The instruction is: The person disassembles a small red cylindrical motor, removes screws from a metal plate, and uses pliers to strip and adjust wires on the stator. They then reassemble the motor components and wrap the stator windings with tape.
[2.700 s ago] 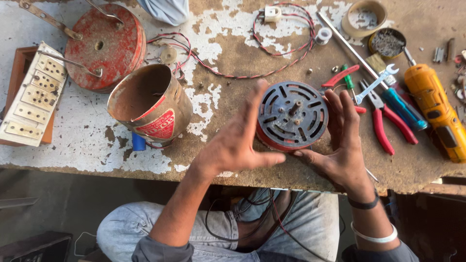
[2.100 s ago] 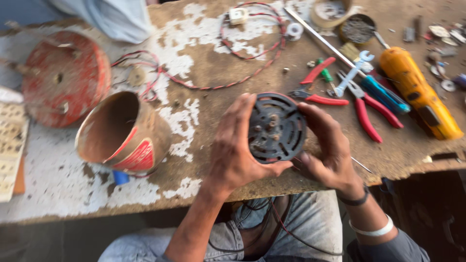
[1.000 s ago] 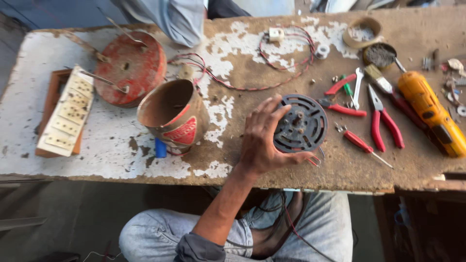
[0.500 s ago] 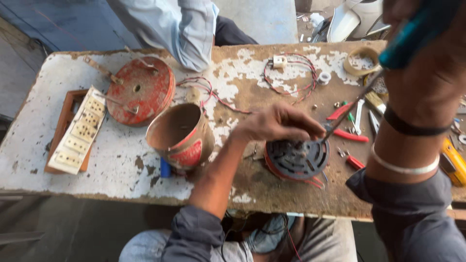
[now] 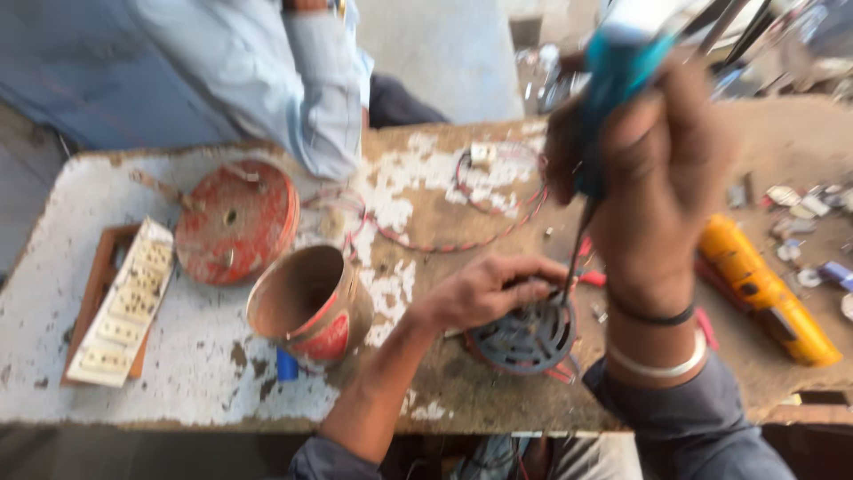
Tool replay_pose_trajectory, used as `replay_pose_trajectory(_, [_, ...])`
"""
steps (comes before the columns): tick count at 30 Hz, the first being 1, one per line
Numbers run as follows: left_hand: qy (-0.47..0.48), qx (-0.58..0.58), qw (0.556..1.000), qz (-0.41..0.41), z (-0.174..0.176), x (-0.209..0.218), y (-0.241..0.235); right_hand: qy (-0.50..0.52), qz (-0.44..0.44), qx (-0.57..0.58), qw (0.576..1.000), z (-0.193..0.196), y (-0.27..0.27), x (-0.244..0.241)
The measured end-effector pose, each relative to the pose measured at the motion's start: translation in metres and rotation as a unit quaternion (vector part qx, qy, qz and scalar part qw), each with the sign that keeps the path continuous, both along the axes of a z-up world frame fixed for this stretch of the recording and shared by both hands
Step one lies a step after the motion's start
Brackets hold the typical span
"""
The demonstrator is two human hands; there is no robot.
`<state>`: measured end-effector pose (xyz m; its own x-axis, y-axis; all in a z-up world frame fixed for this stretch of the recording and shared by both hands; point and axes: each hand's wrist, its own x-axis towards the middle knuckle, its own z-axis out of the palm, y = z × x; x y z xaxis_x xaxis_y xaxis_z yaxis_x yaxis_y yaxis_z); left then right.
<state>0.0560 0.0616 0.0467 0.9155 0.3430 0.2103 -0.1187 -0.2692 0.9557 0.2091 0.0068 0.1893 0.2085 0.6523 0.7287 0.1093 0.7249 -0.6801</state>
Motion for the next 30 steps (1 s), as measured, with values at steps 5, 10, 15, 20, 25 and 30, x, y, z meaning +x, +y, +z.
replay_pose_trajectory(5, [-0.025, 0.006, 0.994, -0.103, 0.018, 0.022, 0.014, 0.044, 0.032, 0.001, 0.999, -0.008, -0.019, 0.005])
replay_pose_trajectory(10, [-0.011, -0.126, 0.973, -0.195, 0.014, 0.028, 0.033, 0.047, 0.073, -0.004, 0.996, 0.020, -0.034, 0.008])
replay_pose_trajectory(15, [-0.048, -0.218, 0.955, -0.198, -0.005, 0.018, 0.042, 0.008, 0.028, -0.008, 1.000, 0.030, -0.029, 0.006])
replay_pose_trajectory(20, [-0.065, -0.145, 0.969, -0.190, -0.011, 0.012, 0.045, 0.052, 0.036, 0.027, 0.998, 0.002, -0.016, 0.010])
replay_pose_trajectory(25, [-0.072, -0.135, 0.971, -0.185, -0.005, 0.010, 0.041, 0.076, 0.069, 0.026, 0.994, -0.011, -0.016, 0.013])
replay_pose_trajectory(30, [-0.070, -0.116, 0.975, -0.178, -0.006, 0.008, 0.045, 0.087, 0.065, 0.053, 0.993, -0.011, -0.011, 0.010])
